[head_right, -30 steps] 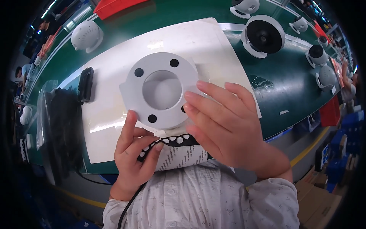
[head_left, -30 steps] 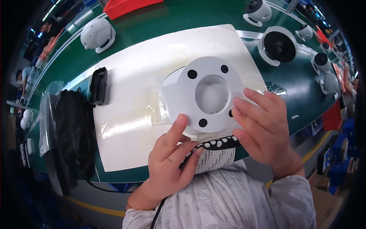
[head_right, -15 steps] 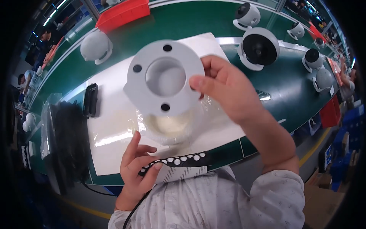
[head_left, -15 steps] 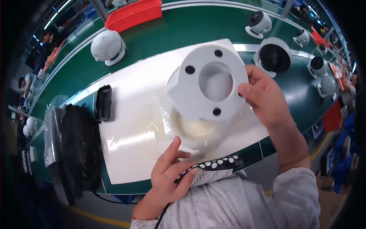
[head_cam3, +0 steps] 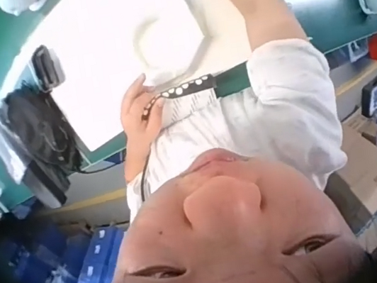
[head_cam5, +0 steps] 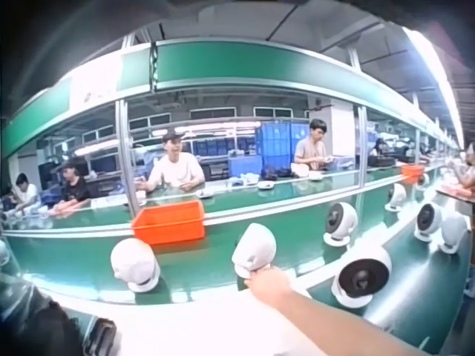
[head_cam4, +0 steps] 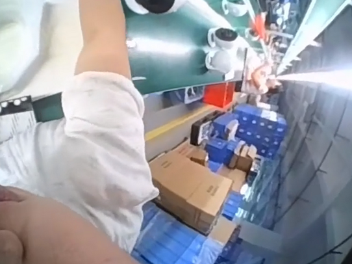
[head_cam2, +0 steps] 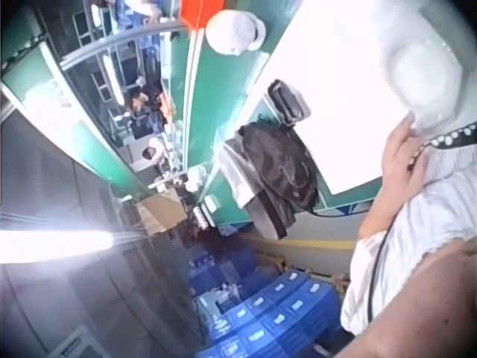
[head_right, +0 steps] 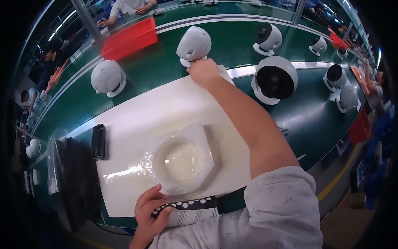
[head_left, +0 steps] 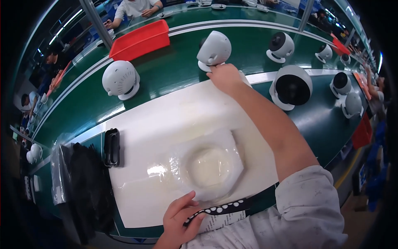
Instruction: Manually assembling security camera units on a production line by applying adhesive pads and joining components.
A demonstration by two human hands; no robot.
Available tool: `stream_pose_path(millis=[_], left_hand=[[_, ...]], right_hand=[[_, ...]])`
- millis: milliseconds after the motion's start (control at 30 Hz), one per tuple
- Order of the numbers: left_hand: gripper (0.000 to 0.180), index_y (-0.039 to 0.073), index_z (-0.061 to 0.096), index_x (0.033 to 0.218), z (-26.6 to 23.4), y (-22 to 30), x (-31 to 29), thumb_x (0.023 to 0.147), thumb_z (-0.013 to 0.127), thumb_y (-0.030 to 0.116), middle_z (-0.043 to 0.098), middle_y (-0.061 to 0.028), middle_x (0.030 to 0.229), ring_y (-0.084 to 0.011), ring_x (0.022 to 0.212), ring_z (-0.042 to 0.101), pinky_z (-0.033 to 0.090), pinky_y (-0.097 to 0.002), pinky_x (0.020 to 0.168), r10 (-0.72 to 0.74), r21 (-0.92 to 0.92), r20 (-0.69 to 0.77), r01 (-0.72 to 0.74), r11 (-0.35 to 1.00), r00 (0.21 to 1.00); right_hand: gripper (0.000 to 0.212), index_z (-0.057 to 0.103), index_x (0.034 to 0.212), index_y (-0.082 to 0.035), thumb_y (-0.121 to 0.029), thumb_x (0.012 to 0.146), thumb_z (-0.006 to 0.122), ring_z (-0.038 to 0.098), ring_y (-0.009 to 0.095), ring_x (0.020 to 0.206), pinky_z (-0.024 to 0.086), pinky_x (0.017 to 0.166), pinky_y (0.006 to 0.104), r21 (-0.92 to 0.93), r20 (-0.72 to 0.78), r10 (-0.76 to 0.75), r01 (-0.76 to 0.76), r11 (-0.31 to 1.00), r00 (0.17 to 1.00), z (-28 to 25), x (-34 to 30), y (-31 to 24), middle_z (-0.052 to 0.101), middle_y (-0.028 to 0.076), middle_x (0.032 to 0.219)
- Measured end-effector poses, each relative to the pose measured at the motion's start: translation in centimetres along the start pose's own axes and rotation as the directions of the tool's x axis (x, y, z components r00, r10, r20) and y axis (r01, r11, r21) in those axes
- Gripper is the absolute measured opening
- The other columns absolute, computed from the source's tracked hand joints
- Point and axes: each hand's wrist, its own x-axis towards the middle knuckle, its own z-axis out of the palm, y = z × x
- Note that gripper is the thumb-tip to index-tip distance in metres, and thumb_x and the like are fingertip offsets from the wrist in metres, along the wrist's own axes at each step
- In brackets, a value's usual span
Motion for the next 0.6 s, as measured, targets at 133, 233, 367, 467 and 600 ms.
stream_pose_path(millis=[133, 233, 367, 467, 600], left_hand=[[0.017, -0.001, 0.057, 0.079, -0.3, -0.1, -0.2, 0.065, 0.065, 0.001, 0.049, -0.0187, 0.110, -0.0213, 0.078, 0.059, 0.048, -0.0302, 0.069, -0.050, 0.060, -0.005, 0.050, 0.997, 0.999], [0.017, -0.001, 0.057, 0.079, -0.3, -0.2, -0.2, 0.065, 0.066, 0.001, 0.049, -0.0186, 0.110, -0.0212, 0.078, 0.059, 0.048, -0.0303, 0.070, -0.085, 0.051, 0.019, 0.084, 0.995, 0.996], [0.018, -0.001, 0.058, 0.080, -0.3, -0.7, 0.1, 0.064, 0.067, 0.004, 0.052, -0.0181, 0.106, -0.0204, 0.077, 0.059, 0.048, -0.0294, 0.068, -0.057, 0.094, 0.028, 0.055, 0.994, 0.998], [0.017, -0.001, 0.059, 0.078, -0.4, -1.2, 0.0, 0.064, 0.067, 0.005, 0.053, -0.0183, 0.105, -0.0203, 0.075, 0.059, 0.048, -0.0289, 0.067, -0.094, 0.105, 0.048, 0.089, 0.990, 0.994], [0.016, 0.000, 0.060, 0.076, -0.3, -1.1, 0.1, 0.062, 0.067, 0.005, 0.053, -0.0176, 0.104, -0.0205, 0.072, 0.059, 0.048, -0.0294, 0.066, -0.120, 0.079, 0.025, 0.118, 0.990, 0.992]], right_hand=[[0.022, 0.060, 0.085, -0.007, -0.019, 0.077, 0.044, 0.057, 0.031, 0.082, 0.045, 0.073, 0.0408, 0.430, 0.037, 0.470, -0.439, 0.789, 0.882, 0.2, -1.5, 4.5, 0.060, 0.015, 0.089], [0.031, 0.056, 0.096, -0.004, -0.028, 0.079, 0.046, 0.050, 0.028, 0.101, 0.038, 0.083, 0.0450, 0.057, -0.026, 0.605, -0.603, 0.796, 0.796, 0.0, -2.8, 11.2, 0.054, 0.013, 0.107], [0.060, 0.036, 0.124, -0.003, -0.046, 0.082, 0.039, 0.029, 0.025, 0.124, 0.018, 0.100, 0.0481, -0.151, 0.081, 0.778, -0.763, 0.628, 0.624, 1.9, -4.5, 17.8, 0.035, 0.013, 0.131], [0.061, 0.034, 0.127, -0.012, -0.050, 0.080, 0.041, 0.026, 0.024, 0.125, 0.019, 0.098, 0.0508, -0.099, 0.160, 0.760, -0.756, 0.647, 0.630, 3.1, -4.9, 21.3, 0.031, 0.009, 0.134], [0.051, 0.046, 0.117, -0.014, -0.046, 0.078, 0.048, 0.039, 0.026, 0.114, 0.029, 0.093, 0.0476, -0.112, 0.111, 0.766, -0.757, 0.643, 0.634, 2.2, -4.7, 21.1, 0.046, 0.008, 0.121]])
